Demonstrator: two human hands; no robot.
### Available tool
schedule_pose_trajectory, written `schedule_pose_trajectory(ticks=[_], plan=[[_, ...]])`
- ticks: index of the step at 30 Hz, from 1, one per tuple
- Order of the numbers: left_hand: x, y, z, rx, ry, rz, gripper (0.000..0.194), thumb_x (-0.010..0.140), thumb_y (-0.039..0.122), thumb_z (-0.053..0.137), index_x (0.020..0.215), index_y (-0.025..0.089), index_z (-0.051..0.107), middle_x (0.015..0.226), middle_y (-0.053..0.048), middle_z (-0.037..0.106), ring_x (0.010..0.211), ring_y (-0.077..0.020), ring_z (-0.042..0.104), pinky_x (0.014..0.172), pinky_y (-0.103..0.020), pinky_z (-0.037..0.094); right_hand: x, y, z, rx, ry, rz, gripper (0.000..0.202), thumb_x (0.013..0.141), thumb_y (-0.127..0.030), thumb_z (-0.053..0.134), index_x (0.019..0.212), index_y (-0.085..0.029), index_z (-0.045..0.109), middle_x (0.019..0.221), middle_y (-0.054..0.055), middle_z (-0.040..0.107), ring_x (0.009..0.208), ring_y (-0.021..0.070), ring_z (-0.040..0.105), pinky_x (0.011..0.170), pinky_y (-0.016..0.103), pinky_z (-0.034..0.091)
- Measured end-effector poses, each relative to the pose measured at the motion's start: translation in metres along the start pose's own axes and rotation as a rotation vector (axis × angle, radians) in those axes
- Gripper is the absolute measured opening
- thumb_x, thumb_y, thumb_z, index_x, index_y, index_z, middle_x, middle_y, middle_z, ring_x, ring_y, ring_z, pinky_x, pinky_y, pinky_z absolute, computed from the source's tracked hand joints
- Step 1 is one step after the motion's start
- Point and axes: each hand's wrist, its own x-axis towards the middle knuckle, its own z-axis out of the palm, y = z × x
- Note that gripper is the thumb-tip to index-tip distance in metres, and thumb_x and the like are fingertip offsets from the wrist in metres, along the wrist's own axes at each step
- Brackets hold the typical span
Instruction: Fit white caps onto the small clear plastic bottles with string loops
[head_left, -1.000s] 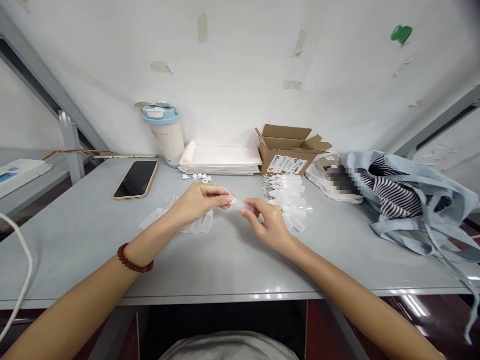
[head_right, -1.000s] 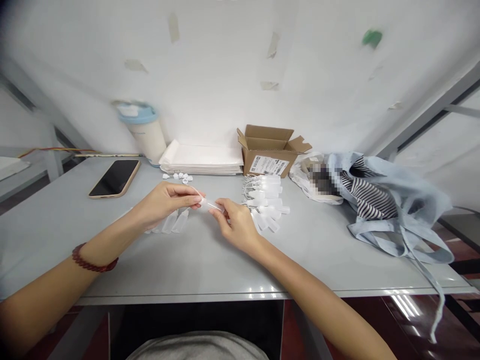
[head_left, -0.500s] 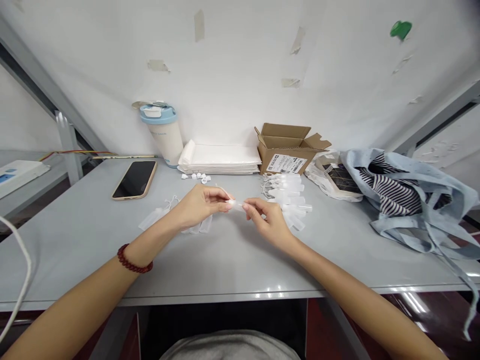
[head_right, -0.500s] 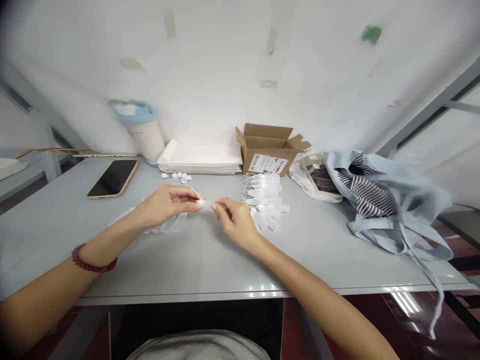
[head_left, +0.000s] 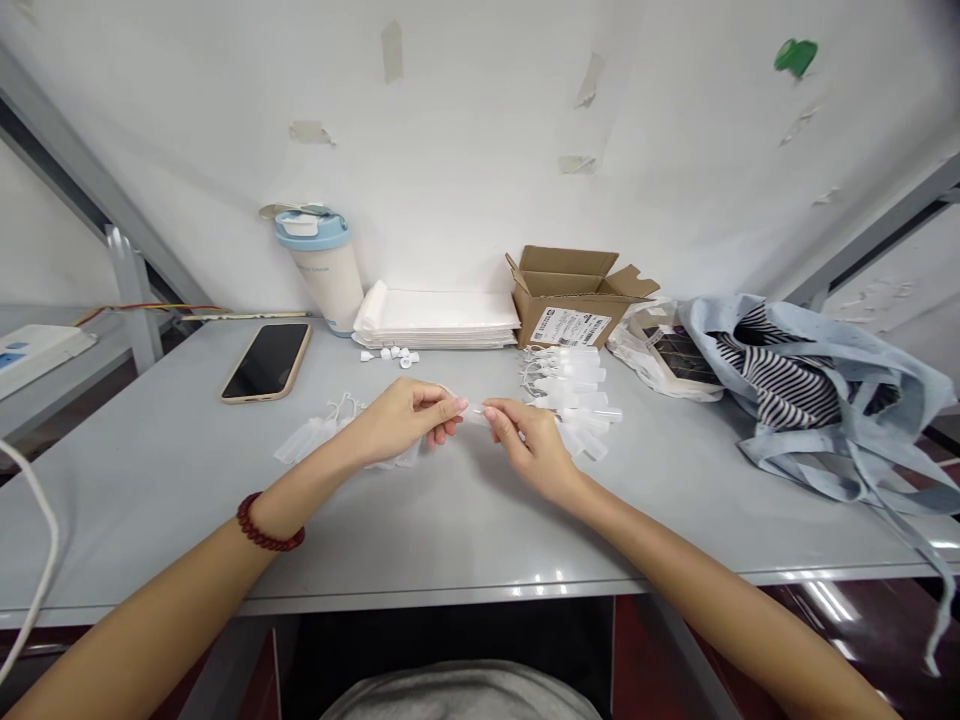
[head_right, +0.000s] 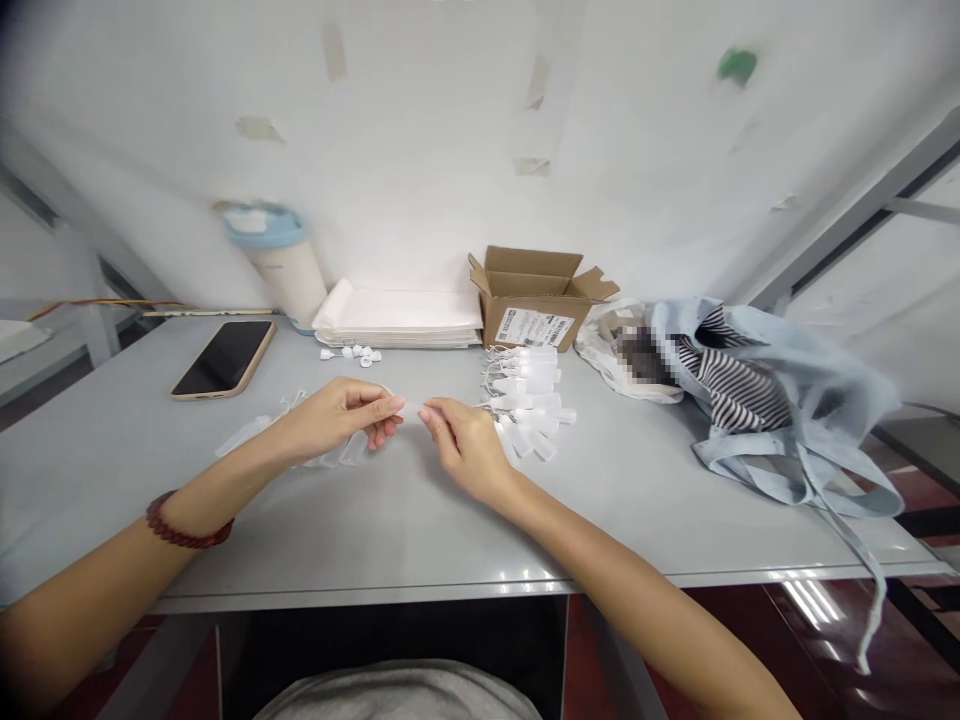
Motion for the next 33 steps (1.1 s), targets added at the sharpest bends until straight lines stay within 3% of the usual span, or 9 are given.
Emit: schedule_pose_trajectory(ticks=[7, 11, 13, 18, 22, 26, 33], plan=[[-0.002, 0.000, 0.001, 0.239, 0.109, 0.192, 0.026, 0.085, 0.037, 0.057, 0.073, 0.017, 0.068, 0.068, 0.000, 0.062, 0.065, -0.0129, 0.055, 0.058, -0.022, 0.042, 0.004, 0.003, -0.001, 0.371, -0.134, 0.289, 0.044, 0.090, -0.051, 0.039, 0.060, -0.019, 0.039, 0.054, -0.005, 0.035, 0.047, 0.0075, 0.031, 0.047, 0.023, 0.026], [-0.003, 0.000, 0.002, 0.249, 0.130, 0.270, 0.019, 0.085, 0.032, 0.058, 0.080, 0.018, 0.070, 0.077, 0.000, 0.066, 0.073, -0.0134, 0.058, 0.066, -0.022, 0.044, 0.008, 0.003, -0.004, 0.660, -0.233, 0.475, 0.046, 0.082, -0.059, 0.048, 0.060, -0.019, 0.037, 0.055, -0.007, 0.031, 0.042, 0.0050, 0.025, 0.043, 0.022, 0.021], [-0.002, 0.001, 0.003, 0.220, 0.145, 0.253, 0.018, 0.085, 0.033, 0.059, 0.083, 0.018, 0.070, 0.081, -0.001, 0.067, 0.076, -0.0139, 0.059, 0.069, -0.022, 0.046, 0.009, 0.002, -0.005, 0.699, -0.228, 0.485, 0.046, 0.082, -0.058, 0.049, 0.061, -0.019, 0.038, 0.055, -0.007, 0.032, 0.042, 0.0048, 0.025, 0.043, 0.022, 0.023], [-0.001, 0.001, 0.003, 0.147, 0.116, 0.169, 0.030, 0.087, 0.042, 0.054, 0.078, 0.016, 0.066, 0.075, -0.001, 0.064, 0.068, -0.0131, 0.060, 0.064, -0.023, 0.048, 0.007, 0.000, -0.004, 0.454, -0.164, 0.280, 0.040, 0.091, -0.048, 0.039, 0.066, -0.017, 0.047, 0.057, -0.004, 0.042, 0.048, 0.0077, 0.037, 0.051, 0.024, 0.033], [-0.001, -0.002, 0.003, 0.128, 0.108, 0.145, 0.033, 0.089, 0.043, 0.051, 0.073, 0.016, 0.062, 0.070, 0.001, 0.061, 0.062, -0.0111, 0.059, 0.061, -0.021, 0.047, 0.003, 0.005, -0.001, 0.079, -0.079, 0.030, 0.026, 0.094, -0.034, 0.038, 0.092, -0.016, 0.057, 0.068, 0.000, 0.054, 0.059, 0.0111, 0.047, 0.059, 0.025, 0.038], [-0.001, -0.002, 0.003, 0.129, 0.137, 0.128, 0.032, 0.087, 0.042, 0.054, 0.067, 0.016, 0.058, 0.066, 0.002, 0.058, 0.059, -0.0099, 0.056, 0.059, -0.020, 0.045, 0.001, 0.013, 0.004, -0.221, -0.027, -0.170, 0.028, 0.094, -0.032, 0.041, 0.108, -0.013, 0.055, 0.078, 0.006, 0.060, 0.063, 0.0148, 0.051, 0.060, 0.027, 0.040], [0.000, 0.001, 0.008, 0.100, 0.138, 0.100, 0.037, 0.085, 0.042, 0.056, 0.059, 0.015, 0.054, 0.056, 0.003, 0.052, 0.051, -0.0087, 0.051, 0.052, -0.019, 0.042, -0.002, 0.018, 0.007, -0.324, -0.002, -0.287, 0.027, 0.097, -0.030, 0.035, 0.108, -0.014, 0.053, 0.074, 0.006, 0.059, 0.062, 0.0158, 0.052, 0.056, 0.027, 0.039]])
